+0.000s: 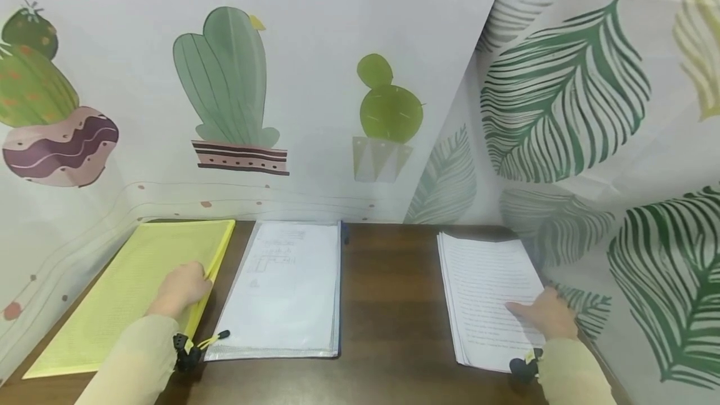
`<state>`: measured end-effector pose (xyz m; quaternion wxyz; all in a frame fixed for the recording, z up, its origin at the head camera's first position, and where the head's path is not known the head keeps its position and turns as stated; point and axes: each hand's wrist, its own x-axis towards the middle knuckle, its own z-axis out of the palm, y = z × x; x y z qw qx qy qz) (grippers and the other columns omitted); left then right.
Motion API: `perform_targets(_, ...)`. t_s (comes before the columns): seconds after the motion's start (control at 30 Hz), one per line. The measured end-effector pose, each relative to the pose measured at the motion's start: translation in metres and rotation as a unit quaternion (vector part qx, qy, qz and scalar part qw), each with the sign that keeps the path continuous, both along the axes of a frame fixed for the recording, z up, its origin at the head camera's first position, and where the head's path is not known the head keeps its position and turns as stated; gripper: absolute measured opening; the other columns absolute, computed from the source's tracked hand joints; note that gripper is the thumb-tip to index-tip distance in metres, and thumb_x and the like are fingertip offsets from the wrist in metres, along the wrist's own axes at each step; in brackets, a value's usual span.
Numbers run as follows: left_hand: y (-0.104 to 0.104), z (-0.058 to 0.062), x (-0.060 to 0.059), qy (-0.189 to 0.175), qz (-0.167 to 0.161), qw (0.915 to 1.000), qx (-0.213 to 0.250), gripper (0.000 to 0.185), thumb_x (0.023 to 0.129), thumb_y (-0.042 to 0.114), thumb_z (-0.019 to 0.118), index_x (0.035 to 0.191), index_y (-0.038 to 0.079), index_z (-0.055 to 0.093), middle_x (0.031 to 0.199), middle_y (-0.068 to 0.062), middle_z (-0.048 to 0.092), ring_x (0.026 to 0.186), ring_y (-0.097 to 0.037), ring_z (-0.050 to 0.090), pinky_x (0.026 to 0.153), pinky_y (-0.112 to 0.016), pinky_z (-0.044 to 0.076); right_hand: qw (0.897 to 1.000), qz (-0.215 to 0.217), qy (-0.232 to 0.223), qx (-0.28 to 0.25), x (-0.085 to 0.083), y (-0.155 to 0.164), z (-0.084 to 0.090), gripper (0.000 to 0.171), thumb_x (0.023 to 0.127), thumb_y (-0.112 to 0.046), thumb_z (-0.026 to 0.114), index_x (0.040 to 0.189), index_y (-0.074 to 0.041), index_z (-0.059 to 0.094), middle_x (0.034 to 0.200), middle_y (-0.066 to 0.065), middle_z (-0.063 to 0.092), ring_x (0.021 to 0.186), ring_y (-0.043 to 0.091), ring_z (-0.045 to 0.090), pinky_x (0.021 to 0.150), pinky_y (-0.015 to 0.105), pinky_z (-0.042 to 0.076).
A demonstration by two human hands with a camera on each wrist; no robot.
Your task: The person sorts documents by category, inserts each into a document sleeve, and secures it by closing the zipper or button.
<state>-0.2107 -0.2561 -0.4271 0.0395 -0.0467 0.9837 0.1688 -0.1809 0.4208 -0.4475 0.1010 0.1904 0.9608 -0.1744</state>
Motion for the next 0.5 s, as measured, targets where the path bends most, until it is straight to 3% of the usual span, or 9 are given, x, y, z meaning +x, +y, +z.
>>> perform_targets(0.2,-0.002,0.000,0.002,0.003,0.001,1.0000,0.001,0.015,0.084,0.011,0.054,0.080,-0.003,0.054,0.066,-0.011,0.049,0.058,-0.023,0.048,0.048,-0.033,0.039,1.000,-0.004,-0.009,-0.018,-0.002,-0.001,0.002,0.134,0.064,-0.069,0.070,0.131,0.030,0.010,0.125,0.052,0.025,0.113,0.065,0.031,0.095,0.066,0.033)
perform_targets(0.37,-0.001,0.000,0.003,-0.001,0.003,1.0000,0.003,0.015,0.085,0.011,0.053,0.078,-0.002,0.053,0.064,-0.009,0.048,0.056,-0.022,0.048,0.046,-0.031,0.038,1.000,-0.004,-0.008,-0.028,-0.002,-0.002,0.007,0.113,0.064,-0.062,0.074,0.115,0.031,0.034,0.110,0.046,0.045,0.094,0.051,0.052,0.082,0.056,0.045)
perform_targets(0.5,-0.002,-0.001,0.001,-0.001,0.000,1.0000,0.004,0.016,0.085,0.011,0.053,0.073,0.001,0.051,0.061,-0.007,0.045,0.054,-0.020,0.046,0.045,-0.030,0.036,1.000,-0.013,0.009,-0.027,-0.002,-0.003,0.010,0.098,0.071,-0.049,0.074,0.113,0.030,0.035,0.105,0.045,0.047,0.088,0.046,0.054,0.078,0.052,0.046)
